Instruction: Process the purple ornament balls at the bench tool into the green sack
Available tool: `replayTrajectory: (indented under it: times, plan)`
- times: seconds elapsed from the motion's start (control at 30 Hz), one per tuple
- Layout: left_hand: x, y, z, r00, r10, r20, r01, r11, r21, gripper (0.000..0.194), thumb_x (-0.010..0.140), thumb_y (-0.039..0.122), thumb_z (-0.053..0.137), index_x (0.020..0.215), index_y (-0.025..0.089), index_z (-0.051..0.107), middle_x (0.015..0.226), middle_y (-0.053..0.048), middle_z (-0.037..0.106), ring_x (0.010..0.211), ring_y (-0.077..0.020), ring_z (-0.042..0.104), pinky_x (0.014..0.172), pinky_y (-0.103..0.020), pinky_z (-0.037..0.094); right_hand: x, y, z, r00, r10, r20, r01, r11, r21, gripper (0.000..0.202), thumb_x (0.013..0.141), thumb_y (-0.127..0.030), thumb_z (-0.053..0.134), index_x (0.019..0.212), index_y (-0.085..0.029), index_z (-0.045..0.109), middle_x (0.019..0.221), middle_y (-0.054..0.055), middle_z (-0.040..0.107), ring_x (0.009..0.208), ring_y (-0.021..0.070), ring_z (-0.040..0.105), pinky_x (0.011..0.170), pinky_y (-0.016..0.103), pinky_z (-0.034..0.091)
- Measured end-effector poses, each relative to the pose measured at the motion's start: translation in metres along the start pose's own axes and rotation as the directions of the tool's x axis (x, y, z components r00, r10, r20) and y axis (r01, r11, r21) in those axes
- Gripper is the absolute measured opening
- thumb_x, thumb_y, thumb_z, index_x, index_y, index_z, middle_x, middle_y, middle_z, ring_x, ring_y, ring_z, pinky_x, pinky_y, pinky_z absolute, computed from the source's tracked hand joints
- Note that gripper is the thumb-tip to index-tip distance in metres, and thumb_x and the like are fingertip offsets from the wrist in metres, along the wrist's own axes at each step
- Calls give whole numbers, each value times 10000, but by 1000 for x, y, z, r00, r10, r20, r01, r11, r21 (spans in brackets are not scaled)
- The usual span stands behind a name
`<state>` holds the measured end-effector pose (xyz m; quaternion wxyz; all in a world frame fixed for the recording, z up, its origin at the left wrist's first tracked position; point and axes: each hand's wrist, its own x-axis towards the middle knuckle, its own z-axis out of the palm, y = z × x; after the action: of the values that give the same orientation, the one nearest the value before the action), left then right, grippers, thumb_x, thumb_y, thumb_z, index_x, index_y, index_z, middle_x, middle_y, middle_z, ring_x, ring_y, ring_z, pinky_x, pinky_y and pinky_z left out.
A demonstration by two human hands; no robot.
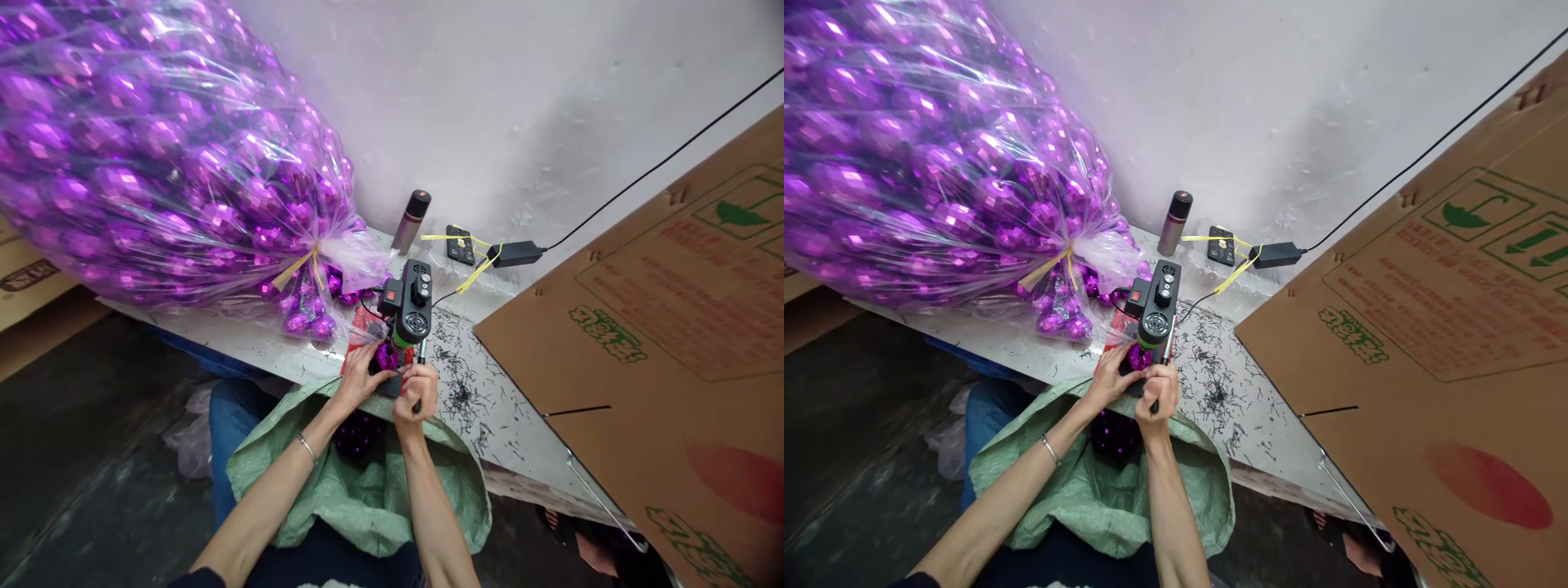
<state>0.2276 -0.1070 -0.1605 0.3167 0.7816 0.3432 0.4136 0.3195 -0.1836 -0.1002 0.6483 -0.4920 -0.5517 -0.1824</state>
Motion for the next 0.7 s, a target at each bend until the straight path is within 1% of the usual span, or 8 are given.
replayTrajectory:
  times: [0.13, 0.27, 0.37, 0.47, 0.53, 0.6, 0.67, 0.7]
  plan:
    - [4, -3, 2, 1000, 17, -5, -17, 1000, -3, 623, 822, 405, 792, 1358, 181, 568, 1292, -161, 692, 1208, -313, 659, 1017, -483, 511, 6, -6, -3, 1000, 2, 12, -2, 1000, -6, 302, 996, -184, 383, 705, -219, 458, 736, -2, 534, 673, 138, 564, 638, 307, 481]
    - [2, -5, 3, 999, 47, -1, -47, 999, -20, 667, 796, 392, 816, 1368, 175, 549, 1306, -176, 679, 1227, -336, 648, 1025, -515, 513, 42, -27, -8, 987, 159, 9, -159, 987, -6, 330, 1002, -190, 413, 679, -215, 472, 682, -7, 513, 673, 140, 549, 624, 290, 437]
    - [-20, -3, -3, 997, 75, 6, -75, 997, -2, 648, 842, 353, 764, 1412, 200, 497, 1339, -168, 656, 1266, -331, 625, 1060, -539, 495, 67, -41, -11, 964, 264, 31, -263, 964, -19, 334, 1007, -225, 455, 676, -210, 492, 652, -25, 496, 613, 120, 508, 604, 282, 404]
    - [-48, -2, -17, 989, 139, 47, -142, 986, 83, 771, 845, 450, 745, 1488, 204, 398, 1415, -188, 599, 1334, -348, 570, 1117, -569, 439, 70, -43, -12, 973, 225, 46, -225, 974, -15, 342, 1001, -212, 470, 660, -210, 491, 651, -21, 506, 629, 126, 532, 608, 282, 409]
    - [-50, -3, -30, 984, 168, 53, -174, 973, 151, 916, 807, 576, 741, 1530, 182, 338, 1477, -222, 537, 1373, -378, 524, 1119, -568, 430, 62, -40, -12, 983, 175, 52, -174, 985, -22, 326, 999, -191, 457, 678, -209, 510, 670, -11, 533, 649, 134, 558, 608, 284, 421]
    - [-28, -6, -44, 988, 156, 8, -153, 961, 230, 839, 867, 579, 663, 1530, 170, 352, 1498, -227, 513, 1385, -378, 503, 1108, -549, 433, 53, -37, -12, 988, 146, 53, -144, 989, -43, 299, 994, -170, 449, 711, -207, 536, 693, -6, 556, 644, 132, 562, 597, 282, 423]
    - [15, -11, -55, 991, 114, -65, -87, 940, 329, 533, 980, 399, 530, 1458, 173, 465, 1447, -199, 566, 1355, -341, 528, 1109, -529, 422, 48, -35, -12, 990, 133, 55, -130, 990, -54, 288, 988, -151, 448, 723, -206, 543, 707, -4, 566, 643, 129, 563, 595, 280, 425]
    - [40, -14, -58, 992, 90, -84, -51, 922, 383, 436, 985, 312, 505, 1395, 165, 531, 1393, -198, 603, 1311, -334, 555, 1089, -520, 433, 48, -34, -13, 990, 127, 57, -124, 991, -55, 289, 985, -143, 449, 717, -207, 537, 709, -4, 566, 647, 130, 564, 599, 281, 426]
